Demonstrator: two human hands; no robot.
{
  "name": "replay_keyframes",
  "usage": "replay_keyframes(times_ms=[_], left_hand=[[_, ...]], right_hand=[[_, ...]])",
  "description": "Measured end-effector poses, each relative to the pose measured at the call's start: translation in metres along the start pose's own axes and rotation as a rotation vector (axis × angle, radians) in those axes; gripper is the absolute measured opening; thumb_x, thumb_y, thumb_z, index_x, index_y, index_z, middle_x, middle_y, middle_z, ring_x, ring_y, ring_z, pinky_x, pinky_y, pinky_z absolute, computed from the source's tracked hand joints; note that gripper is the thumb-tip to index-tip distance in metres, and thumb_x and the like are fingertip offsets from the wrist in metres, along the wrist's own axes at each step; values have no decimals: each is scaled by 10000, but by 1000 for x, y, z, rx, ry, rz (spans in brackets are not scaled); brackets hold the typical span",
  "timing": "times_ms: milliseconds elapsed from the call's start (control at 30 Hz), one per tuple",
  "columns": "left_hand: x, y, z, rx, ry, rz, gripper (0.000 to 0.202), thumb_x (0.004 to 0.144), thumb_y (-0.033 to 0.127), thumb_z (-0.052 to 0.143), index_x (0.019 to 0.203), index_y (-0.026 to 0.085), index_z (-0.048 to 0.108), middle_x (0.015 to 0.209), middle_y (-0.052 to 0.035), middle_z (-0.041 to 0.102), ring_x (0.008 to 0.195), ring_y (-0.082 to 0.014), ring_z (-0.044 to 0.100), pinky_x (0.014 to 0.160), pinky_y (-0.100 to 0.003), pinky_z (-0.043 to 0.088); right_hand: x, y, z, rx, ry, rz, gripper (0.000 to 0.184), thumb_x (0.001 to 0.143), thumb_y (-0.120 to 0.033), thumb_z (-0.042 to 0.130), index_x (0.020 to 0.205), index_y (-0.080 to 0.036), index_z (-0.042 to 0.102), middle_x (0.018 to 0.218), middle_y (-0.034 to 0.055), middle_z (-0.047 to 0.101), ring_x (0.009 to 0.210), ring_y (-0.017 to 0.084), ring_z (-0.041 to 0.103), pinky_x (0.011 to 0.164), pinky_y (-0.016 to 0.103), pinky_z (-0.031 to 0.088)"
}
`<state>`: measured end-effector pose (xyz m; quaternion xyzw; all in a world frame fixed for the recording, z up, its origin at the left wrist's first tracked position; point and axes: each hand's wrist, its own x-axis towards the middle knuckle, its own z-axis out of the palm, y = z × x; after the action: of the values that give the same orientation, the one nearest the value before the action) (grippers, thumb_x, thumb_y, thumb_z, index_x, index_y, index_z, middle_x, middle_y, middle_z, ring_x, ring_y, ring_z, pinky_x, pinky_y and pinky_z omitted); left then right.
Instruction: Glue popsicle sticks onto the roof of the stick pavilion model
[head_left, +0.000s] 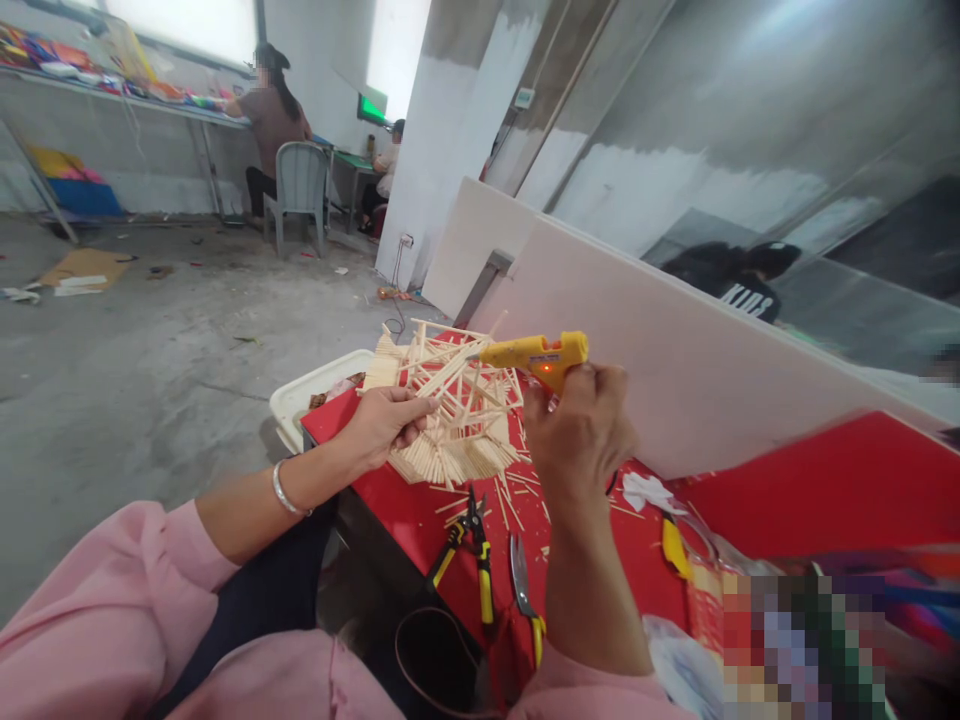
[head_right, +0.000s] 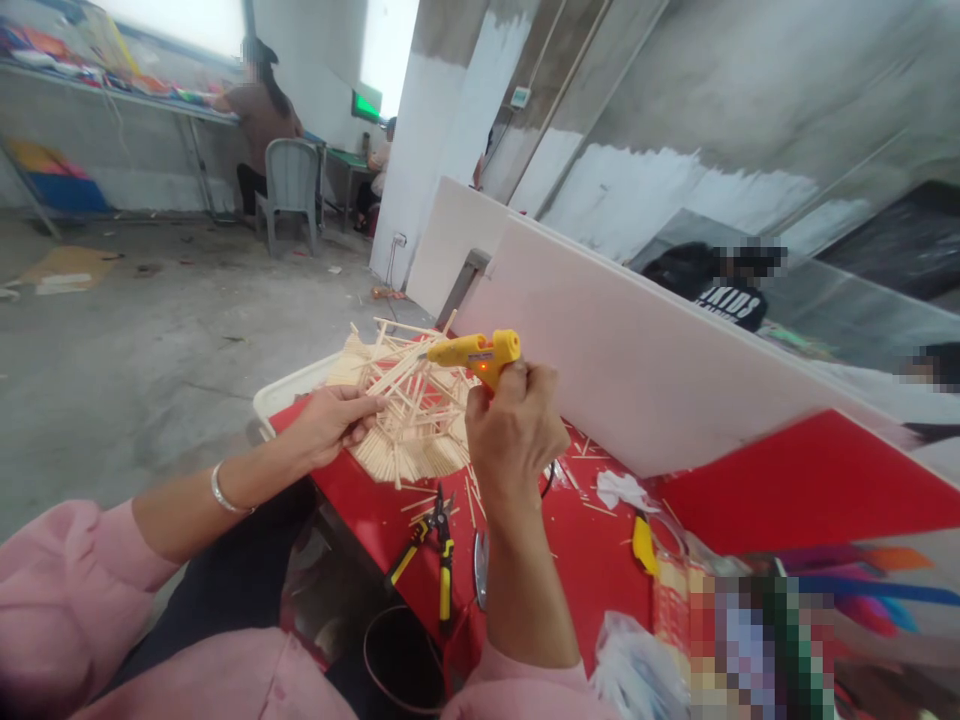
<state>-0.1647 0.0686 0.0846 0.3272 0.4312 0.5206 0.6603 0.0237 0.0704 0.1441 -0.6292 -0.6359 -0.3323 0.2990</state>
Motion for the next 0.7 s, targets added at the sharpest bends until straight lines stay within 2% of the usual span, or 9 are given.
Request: replay_keyframes(times_ms=[133, 367, 533, 700], left_hand=[[-1, 0, 1, 1, 5, 5, 297, 769, 189, 725, 535, 156, 545, 444, 35, 538, 317, -22, 406, 321, -180, 220], [-3, 1, 2, -7, 18, -8, 287, 794, 180, 691, 542, 161, 554, 454, 31, 547, 325, -26, 396, 337, -193, 242], [-2, 1, 2, -30, 13, 6, 269, 778, 180, 712, 558, 157, 559, 446, 43, 532, 324, -25, 410, 339, -186, 242], [0, -1, 1, -46, -11, -1, 275, 784, 193, 715, 564, 155, 554, 448, 40, 538, 334, -24, 426, 348, -173, 257]], right_hand=[[-2, 0, -6, -27, 19, -70, 297, 856, -287, 527, 1071, -109, 626, 974, 105, 574, 622, 110, 363, 524, 286, 146], [-4, -3, -15, -31, -24, -147, 298, 874, -272, 491, 1103, -131, 619, 957, 94, 556, 606, 103, 333, 521, 293, 136], [-7, -6, -17, -56, 0, -217, 310, 873, -249, 497, 1146, -147, 603, 963, 78, 572, 615, 103, 349, 517, 293, 140], [-10, -8, -16, -65, 27, -241, 288, 863, -254, 521, 1108, -145, 627, 958, 68, 592, 597, 96, 329, 508, 287, 136]])
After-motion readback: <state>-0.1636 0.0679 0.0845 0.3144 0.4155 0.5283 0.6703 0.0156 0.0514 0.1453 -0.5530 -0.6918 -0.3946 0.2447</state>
